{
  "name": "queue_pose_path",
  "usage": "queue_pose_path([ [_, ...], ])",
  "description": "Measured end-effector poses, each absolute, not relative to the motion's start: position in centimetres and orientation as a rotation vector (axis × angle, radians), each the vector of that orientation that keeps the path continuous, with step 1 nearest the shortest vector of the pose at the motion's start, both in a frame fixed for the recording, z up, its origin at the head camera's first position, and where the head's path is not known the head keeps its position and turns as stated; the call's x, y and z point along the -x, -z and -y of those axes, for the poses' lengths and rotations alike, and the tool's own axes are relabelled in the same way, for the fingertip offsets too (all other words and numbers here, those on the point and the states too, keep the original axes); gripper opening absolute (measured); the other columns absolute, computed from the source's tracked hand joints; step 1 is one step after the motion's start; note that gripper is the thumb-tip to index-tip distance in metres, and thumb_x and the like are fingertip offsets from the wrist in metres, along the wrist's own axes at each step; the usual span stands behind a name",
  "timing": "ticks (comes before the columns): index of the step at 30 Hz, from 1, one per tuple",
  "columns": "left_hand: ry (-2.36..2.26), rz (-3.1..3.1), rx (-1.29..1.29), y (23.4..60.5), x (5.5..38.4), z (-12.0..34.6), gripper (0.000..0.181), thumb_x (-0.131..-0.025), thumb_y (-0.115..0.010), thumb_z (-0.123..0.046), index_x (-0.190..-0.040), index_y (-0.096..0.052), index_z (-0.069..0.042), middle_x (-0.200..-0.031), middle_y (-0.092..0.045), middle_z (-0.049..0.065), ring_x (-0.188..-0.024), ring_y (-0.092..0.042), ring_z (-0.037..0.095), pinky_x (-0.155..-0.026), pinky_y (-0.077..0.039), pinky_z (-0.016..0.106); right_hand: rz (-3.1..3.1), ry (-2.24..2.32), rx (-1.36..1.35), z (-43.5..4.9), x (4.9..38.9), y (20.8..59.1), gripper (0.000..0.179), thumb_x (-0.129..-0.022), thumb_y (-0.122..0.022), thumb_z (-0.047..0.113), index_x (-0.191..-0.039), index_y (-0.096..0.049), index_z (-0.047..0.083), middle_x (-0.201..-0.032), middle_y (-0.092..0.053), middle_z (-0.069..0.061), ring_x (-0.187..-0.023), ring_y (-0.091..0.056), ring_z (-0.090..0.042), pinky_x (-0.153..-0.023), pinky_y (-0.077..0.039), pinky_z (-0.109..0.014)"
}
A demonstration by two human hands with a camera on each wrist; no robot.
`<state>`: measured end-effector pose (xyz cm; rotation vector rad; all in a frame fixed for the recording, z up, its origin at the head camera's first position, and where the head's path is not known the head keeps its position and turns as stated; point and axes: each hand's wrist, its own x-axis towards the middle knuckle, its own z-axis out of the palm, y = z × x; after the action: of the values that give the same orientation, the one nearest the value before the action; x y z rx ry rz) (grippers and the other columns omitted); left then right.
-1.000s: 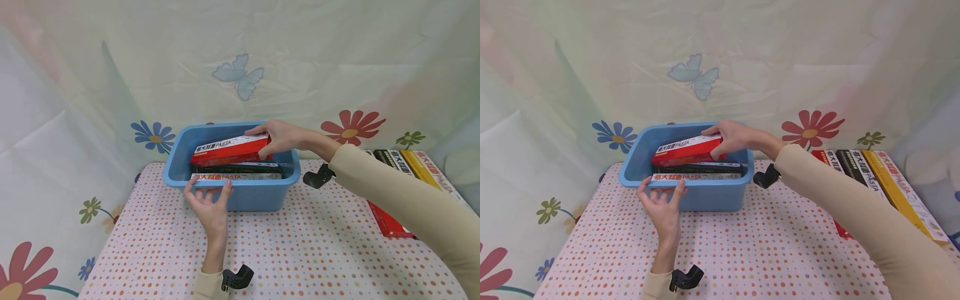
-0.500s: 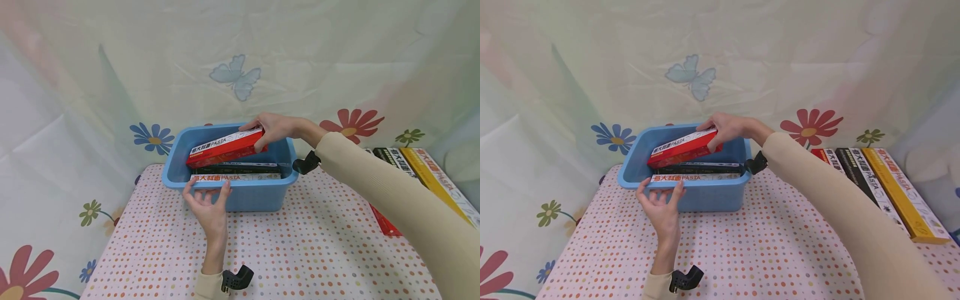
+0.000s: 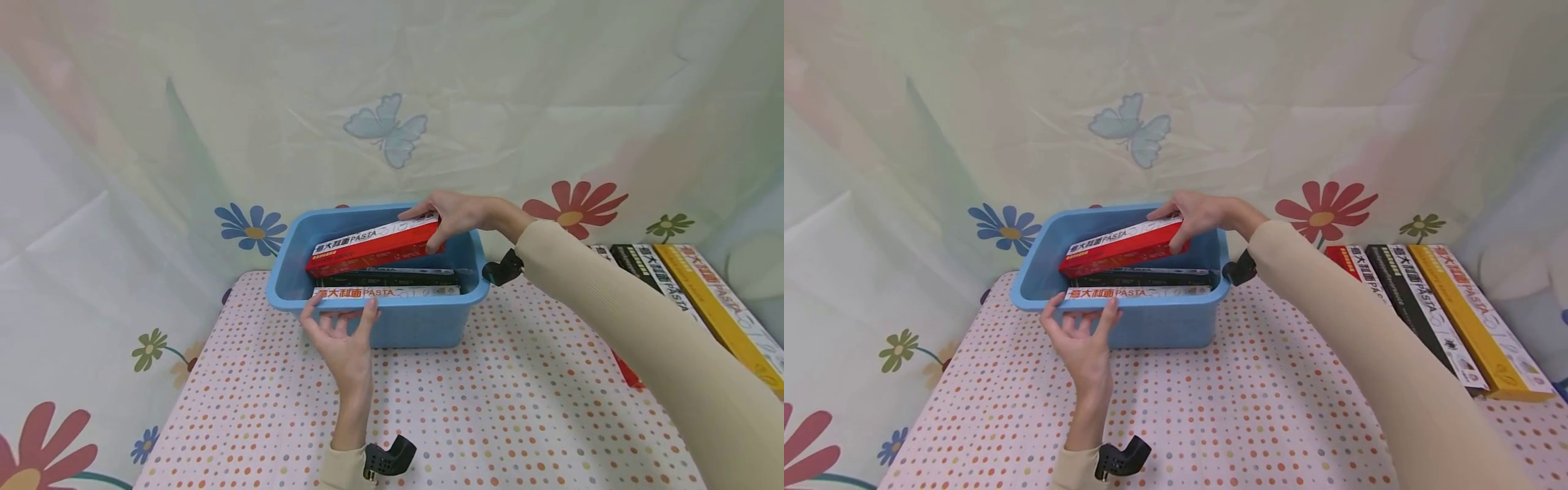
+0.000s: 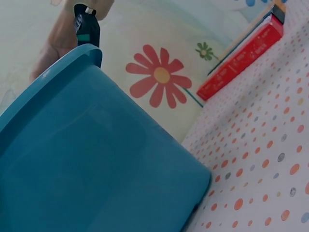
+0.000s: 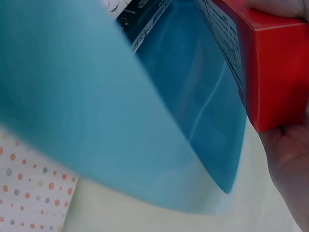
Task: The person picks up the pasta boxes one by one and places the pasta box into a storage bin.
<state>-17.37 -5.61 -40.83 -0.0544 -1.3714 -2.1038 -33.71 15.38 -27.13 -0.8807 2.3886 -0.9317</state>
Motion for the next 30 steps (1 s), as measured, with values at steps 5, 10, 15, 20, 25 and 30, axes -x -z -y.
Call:
queue_pose_path([
  [5, 2.107, 1.362, 0.067, 40.8, 17.4, 5.6, 0.079, -0.086, -0.080, 0.006, -0.146, -0.031, -0.010, -0.127, -0.055, 0.019, -0.088, -0.062, 0.025, -0.079, -0.068, 0.045, -2.386, 0.914, 0.856, -15.5, 34.3, 27.0, 0.076, -0.084, -0.078, 0.007, -0.154, -0.050, 0.002, -0.142, -0.059, -0.019, -0.118, -0.056, -0.032, -0.084, -0.061, -0.032],
  [10, 2.107, 1.359, 0.059, 40.7, 17.3, 5.5, 0.079, -0.086, -0.081, 0.006, -0.146, -0.031, -0.010, -0.128, -0.055, 0.019, -0.088, -0.062, 0.025, -0.079, -0.068, 0.045, -2.370, 0.905, 0.837, -15.6, 34.6, 26.9, 0.077, -0.084, -0.079, 0.008, -0.154, -0.049, 0.001, -0.145, -0.058, -0.020, -0.122, -0.054, -0.034, -0.088, -0.060, -0.033],
  [15, 2.104, 1.364, 0.061, 40.7, 17.3, 5.3, 0.079, -0.086, -0.080, 0.006, -0.146, -0.031, -0.010, -0.130, -0.055, 0.019, -0.089, -0.062, 0.025, -0.079, -0.068, 0.045, -2.359, 0.897, 0.841, -16.0, 34.9, 27.3, 0.077, -0.085, -0.080, 0.007, -0.154, -0.048, 0.001, -0.146, -0.058, -0.020, -0.122, -0.054, -0.034, -0.086, -0.062, -0.033],
  [20, 2.098, 1.369, 0.062, 40.6, 17.3, 5.2, 0.080, -0.086, -0.081, 0.006, -0.146, -0.031, -0.010, -0.131, -0.054, 0.019, -0.090, -0.063, 0.027, -0.079, -0.068, 0.046, -2.353, 0.902, 0.840, -16.3, 35.1, 27.4, 0.077, -0.085, -0.079, 0.007, -0.155, -0.048, 0.002, -0.146, -0.057, -0.019, -0.123, -0.053, -0.034, -0.088, -0.061, -0.033],
  [25, 2.096, 1.378, 0.062, 40.6, 17.3, 5.1, 0.080, -0.086, -0.081, 0.006, -0.146, -0.031, -0.009, -0.131, -0.054, 0.019, -0.090, -0.064, 0.027, -0.079, -0.068, 0.046, -2.343, 0.914, 0.823, -16.5, 35.0, 27.5, 0.079, -0.083, -0.080, 0.007, -0.155, -0.047, 0.001, -0.147, -0.056, -0.020, -0.124, -0.052, -0.034, -0.088, -0.061, -0.033],
  [30, 2.090, 1.385, 0.063, 40.7, 17.3, 5.0, 0.079, -0.087, -0.081, 0.005, -0.146, -0.031, -0.010, -0.131, -0.054, 0.019, -0.091, -0.064, 0.027, -0.079, -0.068, 0.045, -2.330, 0.926, 0.815, -16.7, 35.0, 27.6, 0.079, -0.084, -0.081, 0.007, -0.155, -0.048, 0.002, -0.146, -0.057, -0.020, -0.123, -0.053, -0.034, -0.087, -0.062, -0.033],
])
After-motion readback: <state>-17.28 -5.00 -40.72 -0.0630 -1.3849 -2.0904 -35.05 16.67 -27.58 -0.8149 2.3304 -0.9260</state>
